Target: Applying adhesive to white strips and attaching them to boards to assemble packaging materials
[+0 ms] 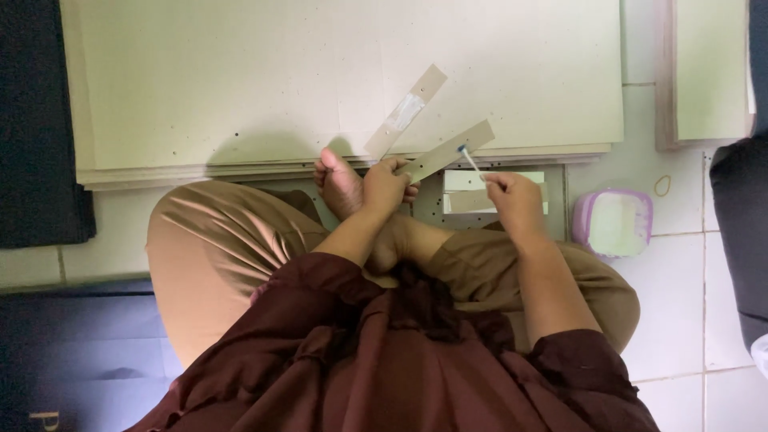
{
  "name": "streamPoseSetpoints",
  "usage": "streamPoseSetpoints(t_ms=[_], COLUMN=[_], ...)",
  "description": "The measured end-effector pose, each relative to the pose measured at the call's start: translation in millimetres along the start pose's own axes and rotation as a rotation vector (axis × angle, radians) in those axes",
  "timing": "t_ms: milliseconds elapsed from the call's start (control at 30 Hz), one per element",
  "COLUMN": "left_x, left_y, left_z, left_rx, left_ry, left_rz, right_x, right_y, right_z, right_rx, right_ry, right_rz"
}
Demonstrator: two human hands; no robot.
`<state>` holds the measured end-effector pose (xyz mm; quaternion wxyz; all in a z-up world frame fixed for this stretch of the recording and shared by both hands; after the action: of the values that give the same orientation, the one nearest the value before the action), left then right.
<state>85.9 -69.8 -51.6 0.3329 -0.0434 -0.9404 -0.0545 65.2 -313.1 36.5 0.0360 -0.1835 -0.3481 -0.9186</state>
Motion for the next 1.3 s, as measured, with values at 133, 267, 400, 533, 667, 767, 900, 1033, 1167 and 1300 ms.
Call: streamPoseSetpoints(t_ms=[133,267,400,533,667,767,900,1033,1167,1300], left_x=[-6,-12,0,-3,-4,-4,-7,-7,-6,-11], left_y=[-2,-5,-1,-1,-2,-1,-3,-5,-4,-6], left_z=[6,10,3,-1,3,4,6,10,7,12], left_rx=[-0.008,-0.061,-0.008,-0.026,-0.024,-0.064,0.026,0.053,0.046,0.03], left_ry=[-0.023,-0.024,-0.001,-0.013,-0.024,-0.058,-0.024,-0.005,-0.02,-0.002], left_rz=[-0.004,-0.023,0.0,0.0,-0.002,-0.023,-0.002,0.022,0.029,0.034], right_x=[8,12,-10,0,-7,-12,11,2,5,2], right_y=[-8,-12,1,-13,0,3,-16,-9,-20,-31], right_z=[12,17,-12,16,-2,-21,17,-7,7,13], right_rx=[0.142,0.049,0.176,0.273,0.252,0.248,0.169,0.26,0.265,0.318], right_ry=[0.045,0.009,-0.013,0.084,0.046,0.041,0.049,0.101,0.161,0.321], right_rz=[-0.003,0.033,-0.147,-0.045,-0.073,-0.134,0.027,-0.056,-0.1,-0.063])
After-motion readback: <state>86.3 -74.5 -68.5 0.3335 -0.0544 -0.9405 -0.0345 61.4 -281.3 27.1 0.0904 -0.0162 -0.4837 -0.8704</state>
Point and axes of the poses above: each hand's wrist, its own x-axis away from the middle knuckle, its own y-axis out of the back of the hand, z = x × y, the point moved 1 cm from there along -x, towards the middle knuckle, and after that the axes turned 13 degrees about -x, right-handed, at the moved point
